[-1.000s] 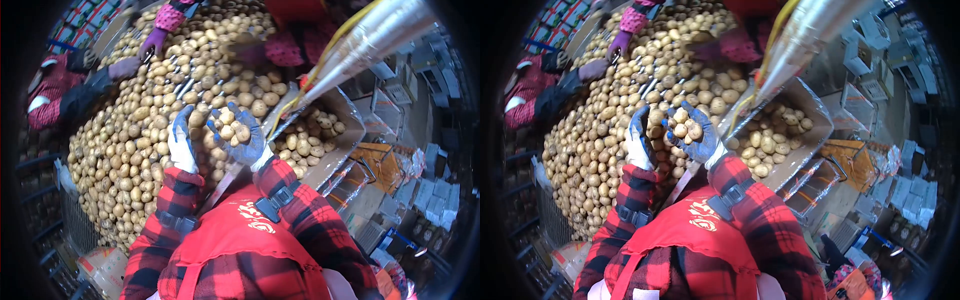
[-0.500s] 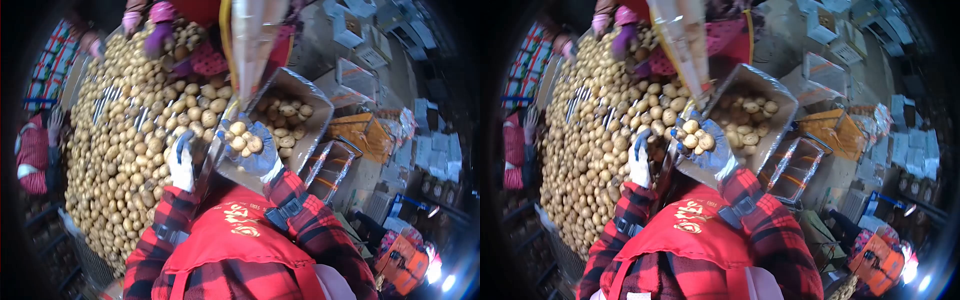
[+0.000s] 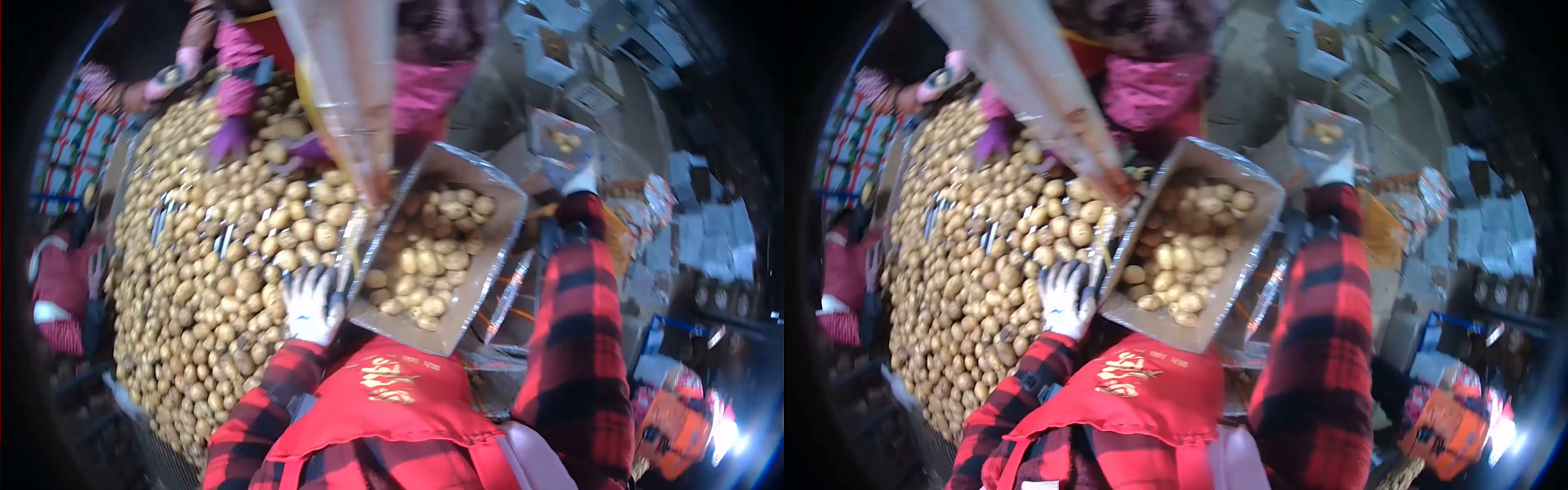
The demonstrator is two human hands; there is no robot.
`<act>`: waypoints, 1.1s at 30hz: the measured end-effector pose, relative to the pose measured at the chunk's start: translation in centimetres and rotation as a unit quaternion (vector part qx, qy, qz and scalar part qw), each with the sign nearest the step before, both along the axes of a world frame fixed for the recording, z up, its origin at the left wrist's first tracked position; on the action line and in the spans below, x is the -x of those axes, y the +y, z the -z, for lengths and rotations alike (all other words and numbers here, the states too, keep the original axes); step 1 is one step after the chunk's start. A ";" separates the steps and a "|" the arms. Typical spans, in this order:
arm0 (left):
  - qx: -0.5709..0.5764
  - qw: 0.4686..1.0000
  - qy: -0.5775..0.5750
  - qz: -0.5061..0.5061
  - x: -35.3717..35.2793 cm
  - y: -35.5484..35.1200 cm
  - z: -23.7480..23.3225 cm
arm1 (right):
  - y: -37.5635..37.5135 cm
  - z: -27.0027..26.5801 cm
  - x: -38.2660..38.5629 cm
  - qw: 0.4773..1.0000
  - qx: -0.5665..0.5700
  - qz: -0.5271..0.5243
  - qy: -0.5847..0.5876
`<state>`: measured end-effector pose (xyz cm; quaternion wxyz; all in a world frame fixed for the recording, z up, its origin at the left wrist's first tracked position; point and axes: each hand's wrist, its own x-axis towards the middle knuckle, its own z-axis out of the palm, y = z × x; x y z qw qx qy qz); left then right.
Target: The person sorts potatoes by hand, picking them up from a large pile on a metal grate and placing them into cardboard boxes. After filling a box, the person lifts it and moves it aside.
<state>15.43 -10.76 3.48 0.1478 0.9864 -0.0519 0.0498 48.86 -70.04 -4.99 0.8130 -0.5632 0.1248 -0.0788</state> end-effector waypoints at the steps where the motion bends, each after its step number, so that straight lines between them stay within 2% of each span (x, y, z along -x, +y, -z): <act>1: 0.007 1.000 -0.002 0.004 0.0 0.3 0.2 | 2.4 -1.6 1.4 0.999 -0.041 0.007 0.023; 2: 0.017 1.000 -0.002 0.003 0.3 0.5 0.4 | 5.3 -2.8 2.8 0.997 -0.070 -0.012 0.039; 4: 0.027 1.000 0.002 0.004 0.4 0.7 -0.1 | 12.5 -5.5 6.4 0.992 -0.060 -0.099 0.042; 5: 0.029 1.000 -0.007 0.005 0.6 0.8 0.3 | 16.9 -7.1 8.7 0.989 0.047 -0.131 0.050; 6: 0.022 0.999 -0.013 -0.023 1.7 1.4 0.7 | 22.0 -8.8 11.6 0.960 0.228 -0.156 0.046; 7: 0.033 0.999 -0.013 -0.016 1.6 1.2 0.5 | 26.7 -10.2 14.6 0.917 0.352 -0.185 0.031; 8: 0.046 0.999 -0.013 -0.006 1.0 0.9 0.3 | 31.2 -11.4 17.9 0.875 0.430 -0.222 0.003; 9: 0.059 0.998 -0.022 0.005 1.2 1.5 0.1 | 34.8 -12.5 21.1 0.894 0.319 -0.315 0.017; 10: 0.074 0.997 -0.032 0.017 1.6 2.2 0.0 | 37.6 -11.0 23.6 0.865 0.356 -0.337 -0.112; 11: 0.105 0.993 -0.057 0.022 2.2 3.3 -0.4 | 40.1 -10.0 25.7 0.806 0.402 -0.403 -0.164; 12: 0.128 0.990 -0.052 -0.011 3.1 4.1 -1.9 | 42.3 -9.4 27.6 0.738 0.443 -0.461 -0.216; 14: 0.078 0.987 -0.076 -0.120 5.8 6.4 -2.9 | 46.3 -9.1 31.1 0.676 0.467 -0.458 -0.340; 16: 0.023 0.970 -0.068 -0.234 9.1 9.8 -2.7 | 49.5 -9.1 32.9 0.593 0.535 -0.477 -0.368; 17: -0.024 0.956 -0.065 -0.284 11.1 11.5 -2.5 | 51.2 -9.2 33.2 0.578 0.535 -0.493 -0.371; 18: -0.069 0.939 -0.061 -0.333 13.0 12.8 -2.3 | 52.6 -9.6 33.6 0.566 0.542 -0.496 -0.374; 20: -0.071 0.914 0.049 -0.396 15.9 14.3 -2.3 | 56.0 -8.2 34.1 0.539 0.580 -0.475 -0.385; 24: -0.043 0.928 0.059 -0.365 17.6 15.0 -2.5 | 59.7 -7.7 29.9 0.527 0.578 -0.464 -0.416; 26: -0.027 0.929 0.068 -0.363 17.6 15.1 -3.1 | 61.4 -7.1 28.1 0.593 0.572 -0.413 -0.389; 27: -0.032 0.931 0.047 -0.360 17.7 15.2 -2.5 | 62.0 -7.1 28.2 0.599 0.612 -0.375 -0.355; 28: -0.040 0.933 0.027 -0.357 17.8 15.4 -2.1 | 62.4 -7.2 29.3 0.635 0.597 -0.354 -0.339; 31: -0.006 0.937 0.031 -0.347 17.6 15.5 -2.5 | 62.6 -8.0 32.1 0.523 0.630 -0.410 -0.402; 33: -0.001 0.941 0.021 -0.338 17.3 15.9 -2.8 | 63.9 -7.2 30.5 0.532 0.637 -0.392 -0.397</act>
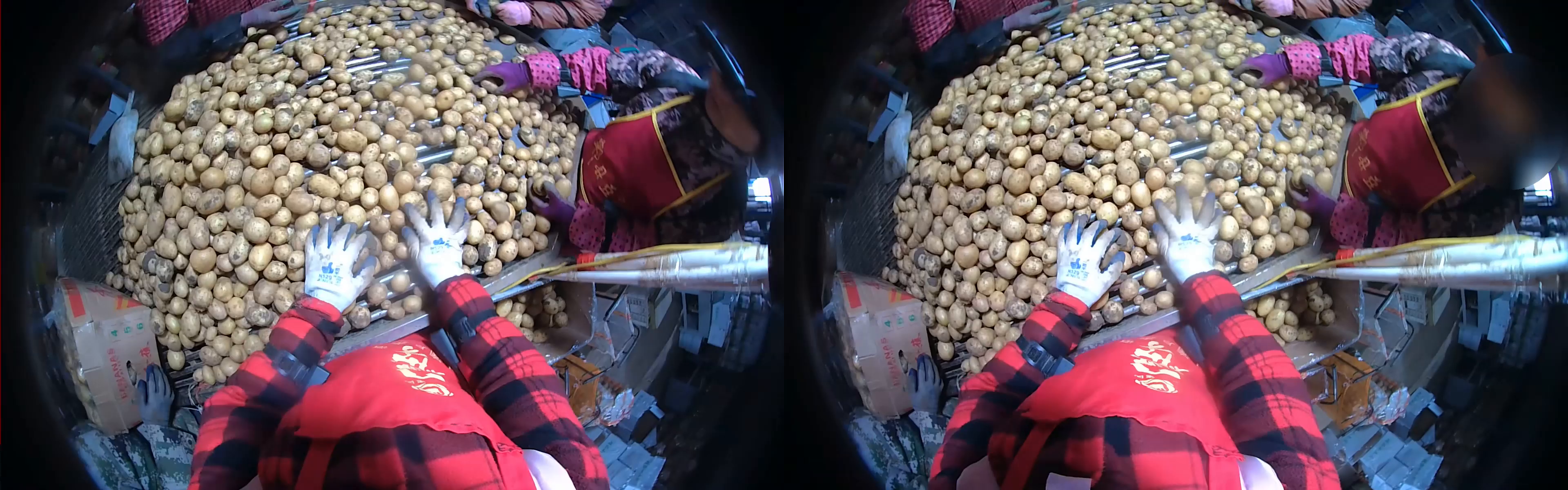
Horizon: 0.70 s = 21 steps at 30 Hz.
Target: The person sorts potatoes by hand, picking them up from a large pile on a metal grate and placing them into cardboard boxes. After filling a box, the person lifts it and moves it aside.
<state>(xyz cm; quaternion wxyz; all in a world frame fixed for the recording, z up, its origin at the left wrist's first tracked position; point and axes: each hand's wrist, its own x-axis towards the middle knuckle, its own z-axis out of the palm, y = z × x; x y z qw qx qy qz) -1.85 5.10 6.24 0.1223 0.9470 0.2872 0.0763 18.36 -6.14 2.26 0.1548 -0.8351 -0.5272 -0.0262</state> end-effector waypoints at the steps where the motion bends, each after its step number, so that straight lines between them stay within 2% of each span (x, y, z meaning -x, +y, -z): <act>1: 0.007 1.000 0.003 -0.006 0.0 0.1 -0.1 | 0.8 0.3 -1.0 1.000 -0.003 0.008 -0.001; 3: 0.020 1.000 0.006 -0.015 -0.3 0.1 -0.3 | 4.0 0.6 -4.7 0.999 -0.018 0.011 -0.048; 7: 0.031 0.999 0.011 -0.006 -0.5 0.6 -0.3 | 10.4 0.9 -11.1 0.996 -0.084 0.011 -0.005; 8: 0.031 0.999 0.012 -0.007 -0.5 0.6 -0.4 | 11.9 0.9 -12.3 0.997 -0.070 0.022 -0.028; 9: 0.038 0.999 0.013 -0.008 -0.4 0.6 -0.3 | 13.1 1.6 -14.3 0.998 -0.026 0.044 0.045; 11: 0.049 0.999 0.012 -0.012 -0.3 0.7 -0.4 | 14.9 0.6 -16.8 0.997 0.050 0.061 -0.020; 13: 0.093 0.993 -0.062 -0.029 -0.3 1.4 -0.7 | 16.4 1.2 -18.5 0.980 0.002 0.075 -0.182; 14: 0.129 0.984 -0.118 -0.045 -0.7 2.5 -0.1 | 17.1 -0.6 -17.8 0.975 -0.058 0.036 -0.211; 15: 0.167 0.969 -0.173 -0.063 -1.2 3.4 0.5 | 17.8 -1.9 -16.3 0.992 -0.017 -0.009 -0.121; 16: 0.069 0.974 -0.202 -0.073 -2.5 4.7 1.0 | 18.1 -1.3 -13.9 0.993 -0.019 -0.073 -0.089; 17: 0.146 0.974 -0.146 -0.089 -4.0 6.5 -1.5 | 18.2 -0.5 -11.4 0.989 -0.022 -0.132 -0.056; 19: 0.041 0.994 -0.036 -0.093 -6.3 9.5 1.1 | 16.7 2.7 -4.8 0.991 -0.090 -0.086 -0.053; 21: 0.061 0.989 0.116 -0.064 -7.8 9.4 2.0 | 14.4 2.7 -3.6 0.992 -0.083 -0.096 0.017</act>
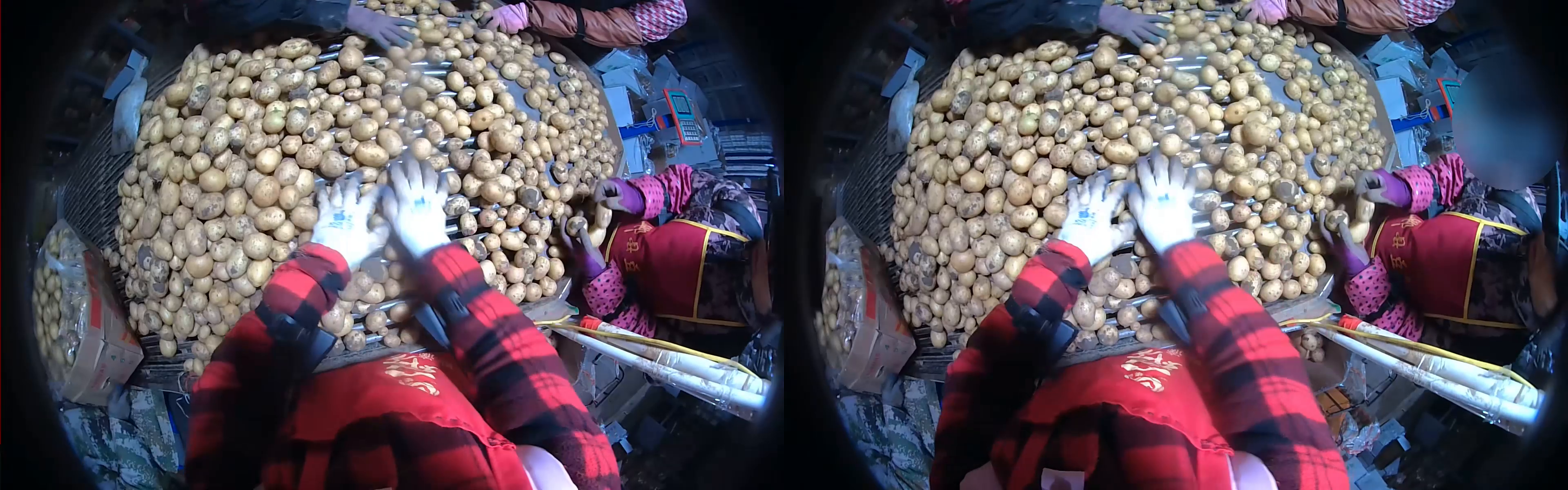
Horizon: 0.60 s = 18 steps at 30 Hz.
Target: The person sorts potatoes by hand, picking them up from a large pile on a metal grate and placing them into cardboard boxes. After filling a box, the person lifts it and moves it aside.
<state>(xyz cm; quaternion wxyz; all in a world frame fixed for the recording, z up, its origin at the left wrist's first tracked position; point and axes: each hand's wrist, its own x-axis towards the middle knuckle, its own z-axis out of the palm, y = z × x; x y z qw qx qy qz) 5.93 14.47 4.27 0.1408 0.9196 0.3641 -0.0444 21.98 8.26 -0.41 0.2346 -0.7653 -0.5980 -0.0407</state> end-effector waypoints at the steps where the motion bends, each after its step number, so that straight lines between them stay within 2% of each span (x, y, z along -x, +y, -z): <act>1: -0.030 0.999 -0.013 0.029 0.1 -1.1 0.4 | -2.2 -1.3 -0.1 0.999 0.018 -0.027 -0.001; 2: 0.020 0.999 0.020 0.044 0.0 -2.3 -0.7 | -4.4 -1.6 -0.5 0.998 -0.003 -0.042 0.043; 4: 0.024 0.991 0.067 0.115 -0.3 -4.8 -3.0 | -8.2 -1.0 -1.7 0.995 -0.002 -0.053 0.081; 5: 0.044 0.986 0.068 0.147 -0.2 -5.4 -3.3 | -10.1 -2.1 -1.5 0.997 0.044 -0.039 0.057; 6: 0.031 0.987 0.013 0.159 0.4 -6.4 -2.5 | -11.8 -3.4 -1.3 0.995 0.091 -0.023 0.033; 8: 0.042 0.977 0.039 0.207 0.7 -8.0 -3.4 | -14.0 -4.2 -2.3 0.993 0.099 -0.029 0.056; 10: 0.050 0.969 0.053 0.235 0.7 -8.5 -4.1 | -14.0 -4.2 -3.8 0.995 0.071 -0.040 0.051; 12: 0.056 0.966 0.059 0.247 0.9 -8.6 -4.4 | -10.7 -6.3 -5.4 1.000 0.017 0.005 -0.006; 14: 0.061 0.970 0.018 0.234 1.6 -8.7 -3.9 | -8.0 -5.0 -7.1 0.997 0.024 0.039 -0.056; 16: 0.070 0.971 -0.009 0.229 2.1 -8.2 -3.7 | -6.9 -0.9 -9.8 0.991 0.044 0.063 -0.109; 17: 0.087 0.973 0.005 0.213 2.2 -7.6 -4.2 | -6.5 -1.0 -10.9 0.984 0.046 0.074 -0.153; 18: 0.093 0.978 -0.009 0.188 2.6 -6.9 -4.9 | -6.0 -0.4 -12.3 0.983 -0.010 0.095 -0.159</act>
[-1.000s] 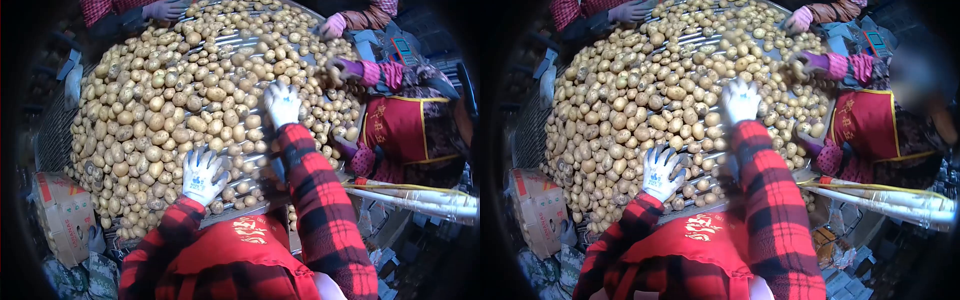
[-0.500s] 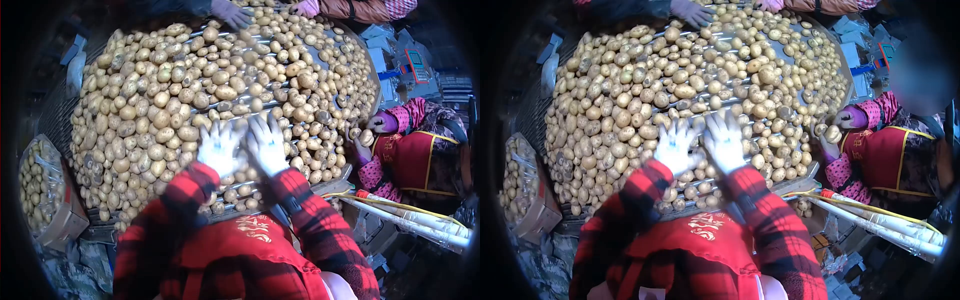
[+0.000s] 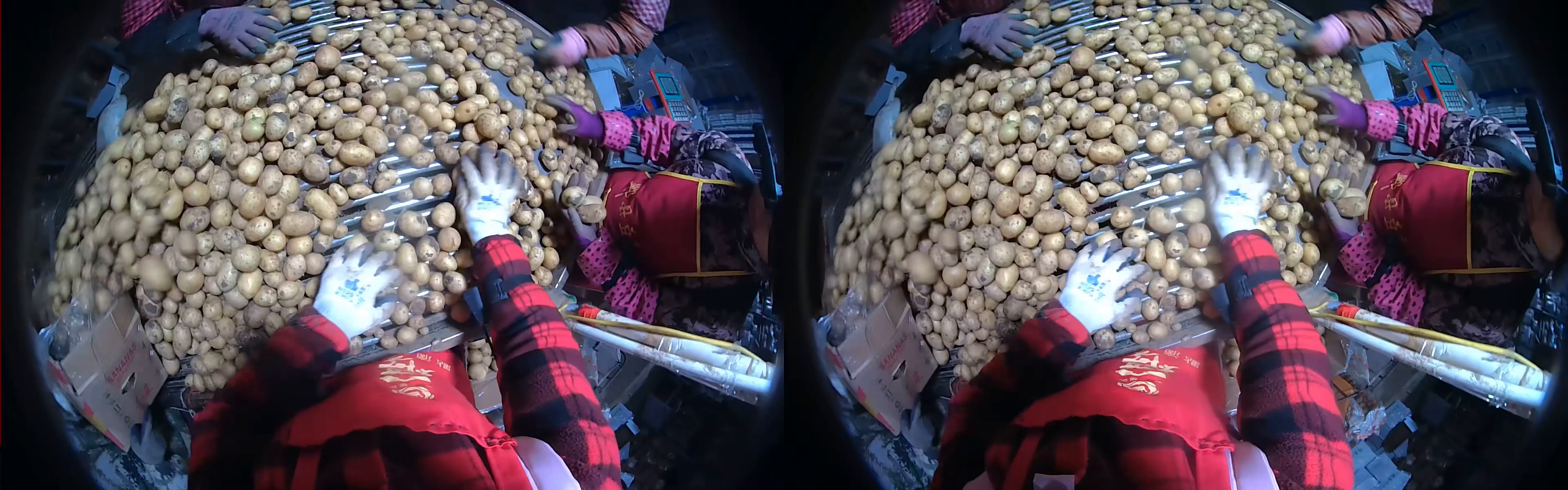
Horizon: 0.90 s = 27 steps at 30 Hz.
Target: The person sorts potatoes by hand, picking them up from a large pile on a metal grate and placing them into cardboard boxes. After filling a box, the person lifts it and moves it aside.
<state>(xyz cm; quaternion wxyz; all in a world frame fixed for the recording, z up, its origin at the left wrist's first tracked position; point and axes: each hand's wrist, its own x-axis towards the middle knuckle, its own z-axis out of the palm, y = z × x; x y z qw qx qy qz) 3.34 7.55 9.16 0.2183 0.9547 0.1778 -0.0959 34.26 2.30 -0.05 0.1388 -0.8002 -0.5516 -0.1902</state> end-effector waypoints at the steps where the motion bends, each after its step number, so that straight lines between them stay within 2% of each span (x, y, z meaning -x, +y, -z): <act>1: 0.032 0.998 -0.027 -0.051 0.9 0.5 0.4 | 0.7 0.0 -1.5 0.999 0.009 0.052 0.009; 2: 0.067 0.991 -0.052 -0.101 1.9 1.0 0.3 | 1.2 0.0 -2.7 0.994 0.021 0.103 0.020; 4: 0.154 0.966 -0.112 -0.177 3.9 2.2 0.8 | 2.9 -0.7 -5.3 0.990 0.006 0.136 -0.041; 5: 0.238 0.926 -0.159 -0.245 4.0 2.2 1.0 | 4.2 -2.4 -5.8 0.994 -0.030 0.098 -0.044; 6: 0.319 0.871 -0.204 -0.311 4.3 2.1 1.1 | 5.7 -3.5 -6.2 0.998 -0.016 0.056 -0.015; 8: 0.306 0.854 -0.266 -0.326 3.0 1.9 -0.1 | 8.0 -0.4 -8.5 0.986 0.114 0.050 0.107; 9: 0.420 0.784 -0.283 -0.360 2.4 1.6 -0.5 | 8.9 0.2 -9.5 0.983 0.141 0.059 0.105; 10: 0.440 0.786 -0.296 -0.317 1.9 2.0 -0.7 | 10.0 0.4 -10.2 0.979 0.164 0.068 0.102; 11: 0.525 0.717 -0.312 -0.336 1.2 2.2 -0.9 | 10.9 -1.5 -9.3 0.971 0.154 0.054 0.175; 13: 0.671 0.542 -0.316 -0.396 0.3 2.6 -0.4 | 10.4 -5.2 -4.5 0.967 0.045 -0.020 0.248; 14: 0.724 0.439 -0.310 -0.432 -0.2 3.2 0.5 | 10.0 -5.4 -2.5 0.923 0.042 -0.064 0.377; 15: 0.767 0.330 -0.298 -0.463 -0.5 3.5 1.5 | 9.2 -7.5 0.5 0.861 0.147 -0.130 0.469; 16: 0.794 0.282 -0.309 -0.441 -0.5 3.6 2.6 | 8.6 -9.4 3.1 0.785 0.209 -0.239 0.532; 17: 0.819 0.233 -0.319 -0.417 -0.5 3.5 3.7 | 7.8 -11.0 5.9 0.693 0.195 -0.243 0.650; 18: 0.840 0.184 -0.328 -0.392 -0.3 3.2 4.2 | 8.7 -9.5 6.8 0.782 0.196 -0.286 0.518; 19: 0.837 0.172 -0.318 -0.410 -0.1 3.1 3.8 | 10.2 -8.3 7.3 0.836 0.140 -0.290 0.444; 20: 0.801 0.300 -0.339 -0.392 0.3 2.5 4.4 | 11.8 -7.1 8.0 0.881 0.080 -0.292 0.364; 21: 0.749 0.425 -0.352 -0.367 0.8 1.9 5.7 | 13.0 -4.7 9.2 0.923 0.094 -0.252 0.277; 22: 0.811 0.293 -0.304 -0.405 0.9 2.6 4.0 | 14.1 -2.6 10.7 0.954 0.107 -0.208 0.188; 23: 0.841 0.145 -0.258 -0.453 1.1 3.4 2.2 | 15.0 -2.2 12.5 0.965 0.128 -0.153 0.169; 25: 0.747 0.448 -0.315 -0.377 2.7 2.5 3.0 | 14.4 -2.4 11.6 0.949 0.133 -0.169 0.231; 27: 0.606 0.682 -0.304 -0.275 4.3 2.6 1.8 | 13.1 -2.9 9.9 0.925 0.165 -0.166 0.298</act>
